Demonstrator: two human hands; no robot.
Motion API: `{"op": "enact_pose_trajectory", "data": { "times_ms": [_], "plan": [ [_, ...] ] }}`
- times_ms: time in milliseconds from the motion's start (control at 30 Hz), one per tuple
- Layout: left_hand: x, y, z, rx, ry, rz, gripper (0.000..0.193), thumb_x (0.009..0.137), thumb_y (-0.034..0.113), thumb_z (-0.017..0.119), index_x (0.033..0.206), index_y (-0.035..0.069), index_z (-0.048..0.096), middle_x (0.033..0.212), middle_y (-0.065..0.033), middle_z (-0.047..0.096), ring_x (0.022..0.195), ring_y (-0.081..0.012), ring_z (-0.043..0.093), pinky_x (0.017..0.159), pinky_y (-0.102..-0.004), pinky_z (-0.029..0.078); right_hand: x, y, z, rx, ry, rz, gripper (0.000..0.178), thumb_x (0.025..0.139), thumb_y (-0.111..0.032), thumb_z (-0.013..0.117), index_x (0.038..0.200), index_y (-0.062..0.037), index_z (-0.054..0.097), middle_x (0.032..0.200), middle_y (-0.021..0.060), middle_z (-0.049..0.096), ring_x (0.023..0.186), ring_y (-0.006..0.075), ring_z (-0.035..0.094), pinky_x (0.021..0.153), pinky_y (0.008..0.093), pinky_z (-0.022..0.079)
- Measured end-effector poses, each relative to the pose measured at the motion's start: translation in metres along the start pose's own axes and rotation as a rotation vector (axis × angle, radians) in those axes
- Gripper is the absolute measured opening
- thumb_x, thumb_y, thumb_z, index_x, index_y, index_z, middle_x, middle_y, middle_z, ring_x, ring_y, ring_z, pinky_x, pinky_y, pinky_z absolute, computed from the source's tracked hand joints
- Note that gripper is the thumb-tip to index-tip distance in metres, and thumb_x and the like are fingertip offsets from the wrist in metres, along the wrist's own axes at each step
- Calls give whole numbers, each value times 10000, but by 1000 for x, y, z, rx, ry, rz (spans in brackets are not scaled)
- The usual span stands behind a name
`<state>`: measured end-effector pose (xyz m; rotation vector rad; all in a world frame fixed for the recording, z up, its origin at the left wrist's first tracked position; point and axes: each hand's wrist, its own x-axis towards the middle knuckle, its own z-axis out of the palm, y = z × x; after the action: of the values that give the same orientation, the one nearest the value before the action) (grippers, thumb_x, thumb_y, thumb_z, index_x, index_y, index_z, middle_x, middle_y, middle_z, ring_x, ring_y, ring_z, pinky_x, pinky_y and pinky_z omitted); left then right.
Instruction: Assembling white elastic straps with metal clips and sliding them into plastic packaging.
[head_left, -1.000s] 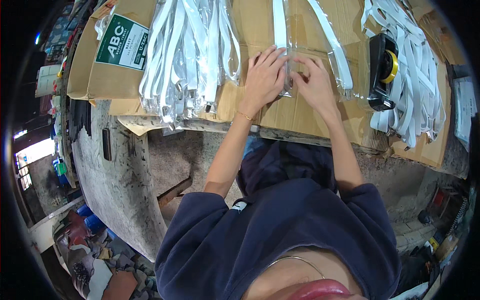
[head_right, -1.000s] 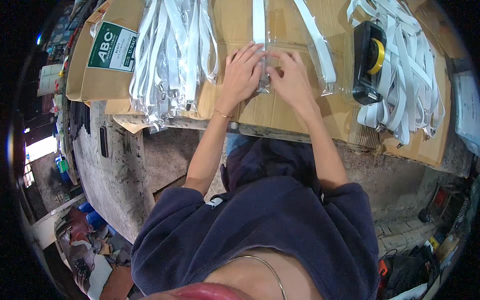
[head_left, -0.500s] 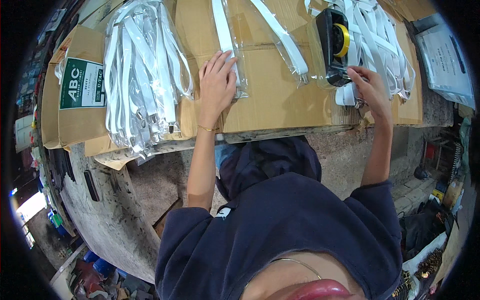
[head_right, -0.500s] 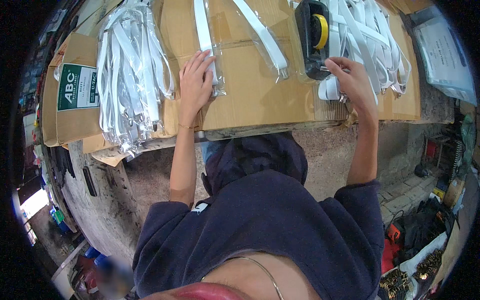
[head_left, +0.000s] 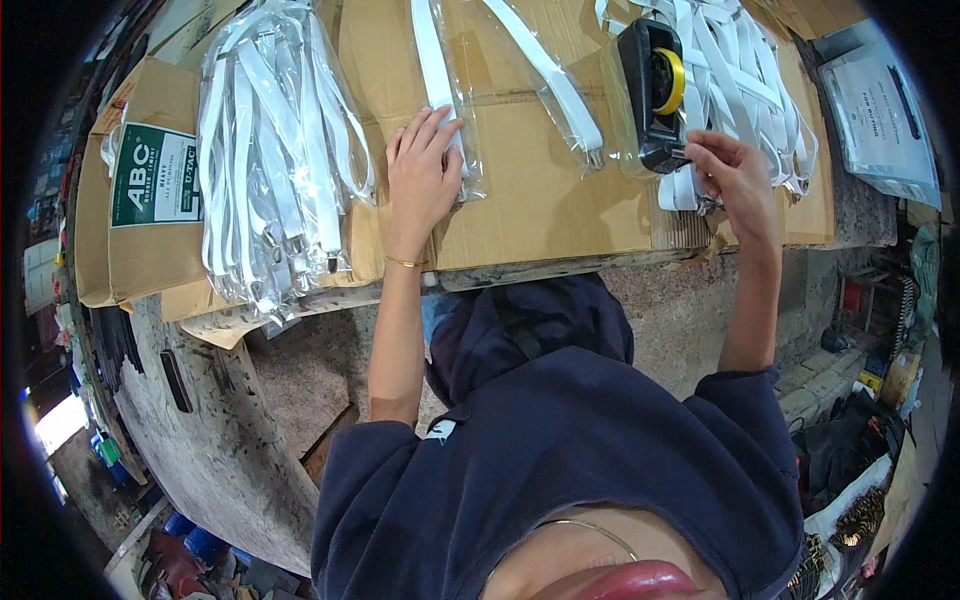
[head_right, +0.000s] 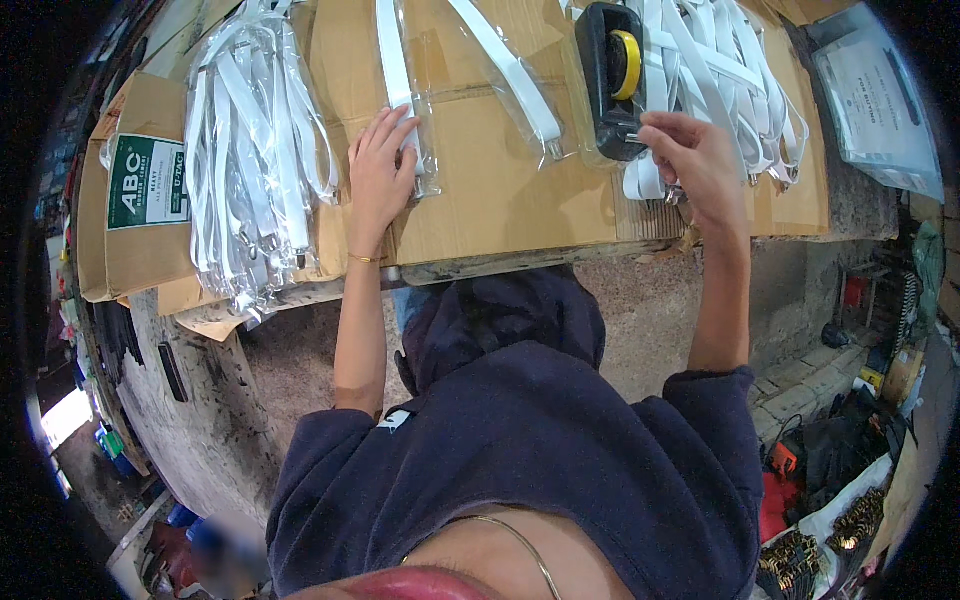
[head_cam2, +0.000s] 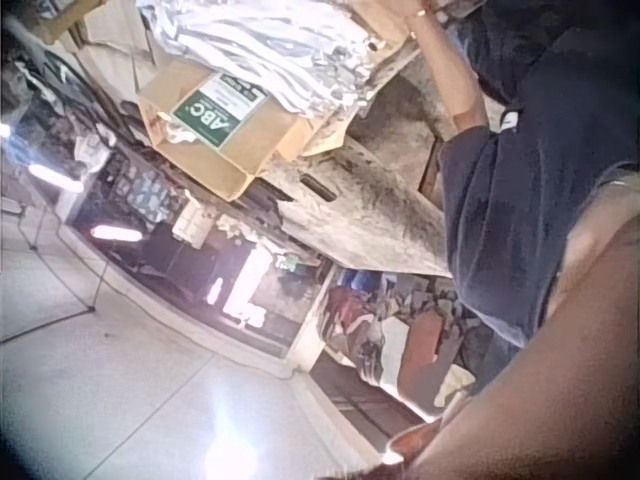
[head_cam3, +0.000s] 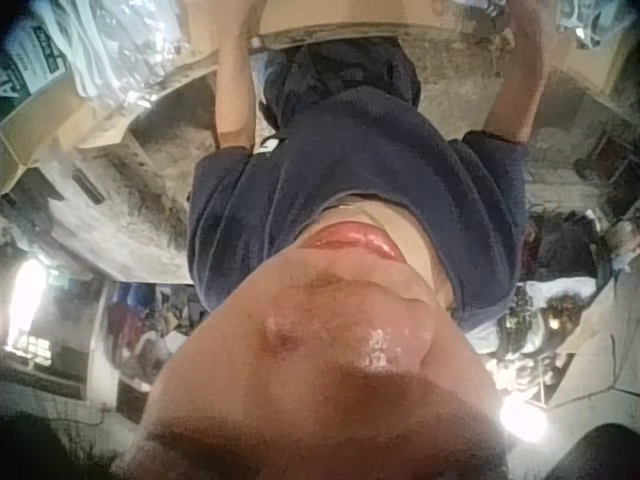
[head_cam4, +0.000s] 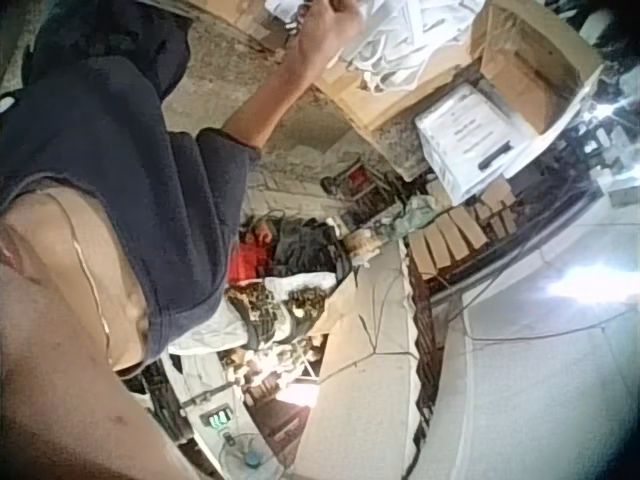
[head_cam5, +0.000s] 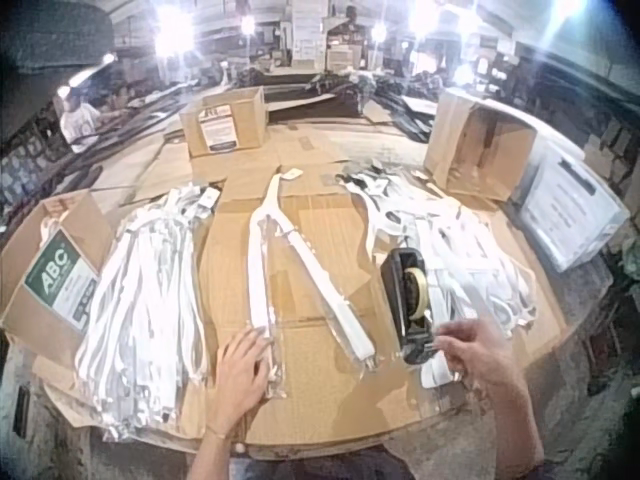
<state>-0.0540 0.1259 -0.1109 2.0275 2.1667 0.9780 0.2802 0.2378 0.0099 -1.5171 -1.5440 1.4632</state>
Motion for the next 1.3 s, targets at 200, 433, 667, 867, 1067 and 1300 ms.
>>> {"op": "enact_pose_trajectory", "data": {
  "times_ms": [200,433,667,867,1067,1300],
  "plan": [
    [1,3,-2,4,-14,-10,293,864,133,521,1135,100,626,1310,-59,548,1271,-248,452,1061,-441,286,-22,13,4,11,88,-8,343,819,-53,696,1134,19,583,726,-7,609,553,25,466,470,174,349],
    [1,2,-1,32,-38,-8,308,872,114,518,1163,97,618,1340,-45,530,1307,-233,421,1073,-405,282,-23,17,5,2,40,-15,346,828,-24,664,1167,-26,598,769,-10,641,637,17,524,505,171,376],
    [2,3,-1,43,-40,-12,316,872,113,523,1176,112,612,1344,-31,528,1307,-233,421,1075,-415,279,-21,22,6,-39,-4,-65,329,845,-34,637,1173,-52,633,732,-42,593,626,13,475,553,191,380],
    [0,1,-2,37,-14,-8,290,863,136,518,1129,100,626,1305,-56,550,1272,-246,446,1061,-431,286,-33,14,30,-529,207,-210,347,847,-43,613,1186,-109,646,691,25,561,583,88,456,568,280,406],
    [4,6,-2,23,-25,-19,312,863,126,518,1160,109,615,1327,-43,537,1293,-238,431,1071,-415,285,-36,12,32,-593,268,-242,365,847,-55,611,1204,-128,637,729,98,585,563,170,467,582,327,420],
    [-4,0,-3,41,7,-15,290,858,138,518,1128,103,615,1297,-61,548,1273,-241,441,1061,-433,294,-40,12,34,-680,191,-209,403,846,-43,611,1237,-142,621,753,90,592,605,135,485,596,304,426]
  ]
}}
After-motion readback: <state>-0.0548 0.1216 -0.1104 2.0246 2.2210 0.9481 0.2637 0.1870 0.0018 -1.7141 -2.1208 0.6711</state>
